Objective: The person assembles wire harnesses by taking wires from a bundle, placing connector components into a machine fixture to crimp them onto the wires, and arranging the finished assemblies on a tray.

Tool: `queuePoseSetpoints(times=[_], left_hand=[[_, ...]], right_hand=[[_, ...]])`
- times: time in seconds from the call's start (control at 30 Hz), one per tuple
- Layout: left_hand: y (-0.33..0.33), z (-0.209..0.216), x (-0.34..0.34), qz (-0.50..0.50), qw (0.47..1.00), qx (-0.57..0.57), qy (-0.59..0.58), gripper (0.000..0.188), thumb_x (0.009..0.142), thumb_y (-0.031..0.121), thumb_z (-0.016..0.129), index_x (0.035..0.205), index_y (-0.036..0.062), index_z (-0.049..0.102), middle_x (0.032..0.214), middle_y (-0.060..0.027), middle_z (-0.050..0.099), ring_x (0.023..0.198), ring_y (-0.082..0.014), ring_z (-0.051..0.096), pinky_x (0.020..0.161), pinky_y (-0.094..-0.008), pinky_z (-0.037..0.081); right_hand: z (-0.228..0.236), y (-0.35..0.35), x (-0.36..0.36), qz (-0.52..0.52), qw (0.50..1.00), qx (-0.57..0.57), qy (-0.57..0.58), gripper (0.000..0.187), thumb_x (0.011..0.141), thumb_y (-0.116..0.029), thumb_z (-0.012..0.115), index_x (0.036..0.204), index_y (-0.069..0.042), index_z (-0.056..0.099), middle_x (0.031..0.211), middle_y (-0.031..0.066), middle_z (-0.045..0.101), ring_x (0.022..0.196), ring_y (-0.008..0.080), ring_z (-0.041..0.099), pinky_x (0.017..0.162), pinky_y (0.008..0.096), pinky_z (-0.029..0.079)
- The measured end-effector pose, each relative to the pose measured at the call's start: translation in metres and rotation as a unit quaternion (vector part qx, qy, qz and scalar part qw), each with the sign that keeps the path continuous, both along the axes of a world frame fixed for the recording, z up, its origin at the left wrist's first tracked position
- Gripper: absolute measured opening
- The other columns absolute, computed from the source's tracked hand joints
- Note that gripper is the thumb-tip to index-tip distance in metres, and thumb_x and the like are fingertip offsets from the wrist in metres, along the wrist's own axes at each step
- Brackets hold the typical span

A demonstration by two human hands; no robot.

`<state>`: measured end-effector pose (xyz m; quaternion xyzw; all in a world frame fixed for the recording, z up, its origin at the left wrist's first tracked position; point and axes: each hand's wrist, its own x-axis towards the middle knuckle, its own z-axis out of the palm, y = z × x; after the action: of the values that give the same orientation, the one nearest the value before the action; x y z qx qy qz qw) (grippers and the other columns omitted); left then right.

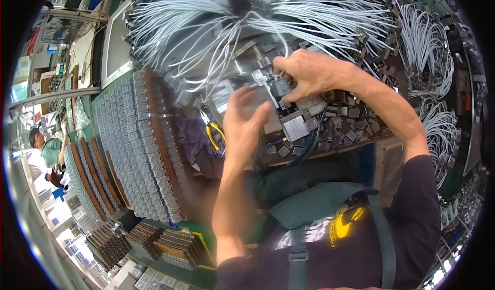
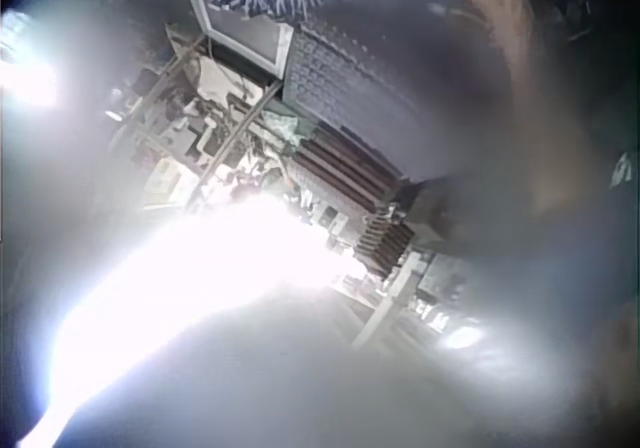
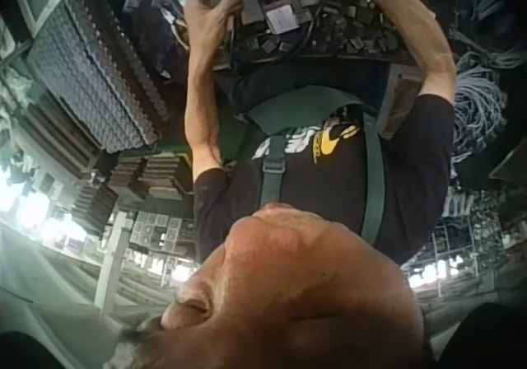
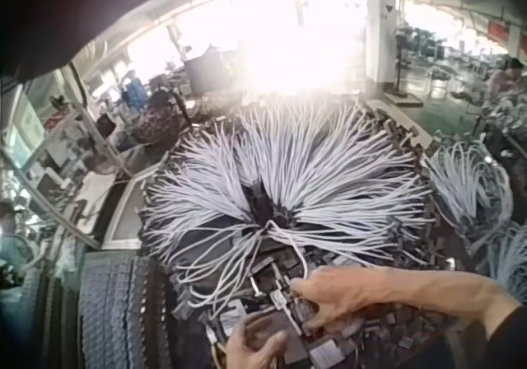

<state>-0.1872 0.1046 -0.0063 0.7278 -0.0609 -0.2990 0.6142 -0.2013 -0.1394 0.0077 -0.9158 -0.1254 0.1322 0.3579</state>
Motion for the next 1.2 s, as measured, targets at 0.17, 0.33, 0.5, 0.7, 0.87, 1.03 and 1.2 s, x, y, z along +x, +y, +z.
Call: queuePoseSetpoints(times=[0.17, 0.33, 0.5, 0.7, 0.87, 1.03, 1.2], left_hand=[[0.042, 0.007, 0.006, 0.013, 0.999, -0.014, -0.036, 0.051, 0.091, 0.01, 0.079, 0.134, -0.0039, 0.055, 0.135, -0.0152, 0.059, 0.1, -0.0163, 0.07, 0.083, -0.0276, 0.057], [0.058, 0.029, 0.013, 0.01, 0.999, -0.002, -0.033, 0.056, 0.087, 0.012, 0.082, 0.134, -0.0036, 0.056, 0.122, -0.0153, 0.067, 0.108, -0.0237, 0.07, 0.085, -0.0323, 0.057], [0.109, 0.077, 0.07, 0.008, 0.967, 0.128, -0.221, 0.031, 0.086, -0.001, 0.077, 0.116, 0.0004, 0.071, 0.097, -0.0076, 0.076, 0.086, -0.0138, 0.072, 0.073, -0.0245, 0.056], [0.412, 0.049, 0.271, 0.284, 0.872, 0.23, -0.326, 0.041, 0.085, -0.002, 0.066, 0.126, -0.0091, 0.065, 0.118, -0.0172, 0.072, 0.106, -0.0276, 0.07, 0.096, -0.0365, 0.054], [0.568, 0.001, 0.329, 0.385, 0.908, 0.143, 0.079, 0.064, 0.088, 0.013, 0.066, 0.148, 0.0007, 0.048, 0.146, -0.0174, 0.052, 0.147, -0.0307, 0.039, 0.123, -0.0404, 0.029], [0.575, -0.031, 0.336, 0.31, 0.944, 0.089, 0.074, 0.062, 0.09, 0.021, 0.07, 0.145, 0.0038, 0.048, 0.157, -0.0107, 0.042, 0.151, -0.0257, 0.031, 0.125, -0.0388, 0.017], [0.558, -0.035, 0.338, 0.292, 0.949, 0.107, 0.047, 0.065, 0.092, 0.015, 0.07, 0.15, 0.0, 0.043, 0.147, -0.0129, 0.053, 0.139, -0.0277, 0.047, 0.119, -0.0404, 0.031]], right_hand=[[-0.001, 0.001, 0.019, 0.026, 0.998, -0.03, 0.046, 0.055, 0.072, -0.03, 0.088, 0.1, 0.007, 0.058, 0.079, 0.0225, 0.068, 0.082, 0.0395, 0.069, 0.073, 0.0454, 0.053], [-0.015, 0.017, 0.03, 0.092, 0.991, -0.081, 0.044, 0.051, 0.072, -0.029, 0.087, 0.094, 0.008, 0.059, 0.082, 0.0251, 0.069, 0.084, 0.0404, 0.07, 0.073, 0.0461, 0.054], [-0.01, 0.013, 0.043, 0.072, 0.982, -0.142, 0.102, 0.049, 0.072, -0.026, 0.085, 0.095, 0.008, 0.059, 0.081, 0.026, 0.067, 0.083, 0.0425, 0.068, 0.074, 0.0497, 0.054], [0.005, 0.009, -0.012, -0.136, 0.99, -0.005, -0.029, 0.052, 0.081, -0.024, 0.084, 0.119, 0.002, 0.06, 0.073, 0.0177, 0.068, 0.067, 0.0284, 0.068, 0.065, 0.0408, 0.053], [0.019, -0.08, -0.059, -0.472, 0.866, 0.151, -0.066, 0.033, 0.096, -0.017, 0.072, 0.12, 0.003, 0.062, 0.075, 0.0039, 0.068, 0.059, 0.0066, 0.06, 0.058, 0.022, 0.048], [0.008, -0.072, -0.08, -0.351, 0.92, -0.112, -0.136, 0.027, 0.08, -0.02, 0.082, 0.096, 0.0, 0.072, 0.083, 0.0135, 0.069, 0.075, 0.0244, 0.068, 0.068, 0.037, 0.053], [-0.011, -0.062, -0.085, -0.203, 0.911, -0.295, -0.206, 0.026, 0.079, -0.015, 0.078, 0.093, 0.001, 0.063, 0.084, 0.0169, 0.068, 0.082, 0.0353, 0.067, 0.074, 0.0432, 0.052]])
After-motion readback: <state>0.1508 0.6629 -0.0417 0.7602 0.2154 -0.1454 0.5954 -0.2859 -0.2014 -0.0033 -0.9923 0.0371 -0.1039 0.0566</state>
